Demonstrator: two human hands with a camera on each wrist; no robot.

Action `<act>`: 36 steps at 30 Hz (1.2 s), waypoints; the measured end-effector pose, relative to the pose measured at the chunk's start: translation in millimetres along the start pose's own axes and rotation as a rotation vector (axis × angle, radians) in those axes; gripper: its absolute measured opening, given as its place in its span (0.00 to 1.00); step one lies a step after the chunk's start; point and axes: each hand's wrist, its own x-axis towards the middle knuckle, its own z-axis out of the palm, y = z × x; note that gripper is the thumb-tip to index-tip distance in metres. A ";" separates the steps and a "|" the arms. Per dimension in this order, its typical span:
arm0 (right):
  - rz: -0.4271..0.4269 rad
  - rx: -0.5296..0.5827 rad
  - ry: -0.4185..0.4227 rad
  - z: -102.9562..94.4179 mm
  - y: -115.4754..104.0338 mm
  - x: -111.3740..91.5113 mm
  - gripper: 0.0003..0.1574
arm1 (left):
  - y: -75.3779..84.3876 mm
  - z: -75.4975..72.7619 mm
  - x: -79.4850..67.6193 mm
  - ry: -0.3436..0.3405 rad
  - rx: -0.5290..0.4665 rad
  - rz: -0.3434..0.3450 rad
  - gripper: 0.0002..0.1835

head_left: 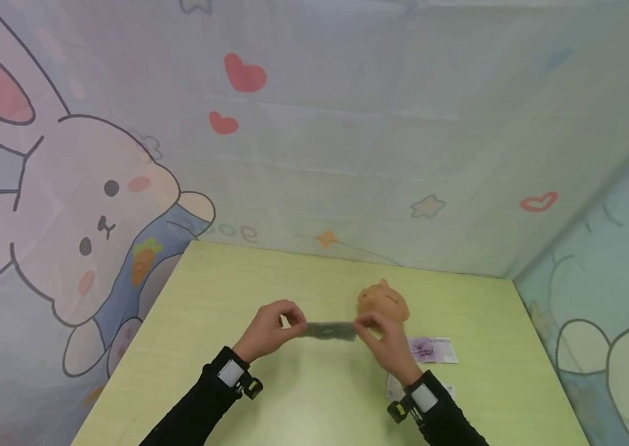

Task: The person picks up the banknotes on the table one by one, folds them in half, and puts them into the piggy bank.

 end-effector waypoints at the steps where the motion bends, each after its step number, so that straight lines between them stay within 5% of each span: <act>1: -0.011 0.001 0.002 -0.4 1.1 0.0 0.09 | -0.5 2.5 -0.8 0.020 -0.015 -0.010 0.03; 6: -0.021 -0.018 0.017 -3.4 -2.7 2.0 0.10 | -5.5 19.7 -2.2 0.131 -0.143 -0.039 0.04; 13: -0.013 0.003 0.012 -6.7 -13.9 5.1 0.11 | -13.4 46.6 -2.1 0.289 -0.448 -0.104 0.11; 19: -0.031 0.055 -0.028 -9.5 -23.6 5.9 0.11 | -17.7 60.4 -3.8 0.317 -0.580 -0.177 0.10; 27: 0.068 0.050 -0.021 -14.0 -24.2 2.6 0.08 | -9.0 59.9 -3.4 0.339 -0.549 -0.166 0.07; 31: 0.172 0.052 0.000 -15.7 -17.3 0.4 0.05 | -2.7 56.7 -3.0 0.379 -0.413 -0.114 0.06; 36: 0.215 0.035 0.038 -16.1 -7.8 -1.1 0.05 | -0.3 55.9 -3.4 0.459 -0.128 0.058 0.05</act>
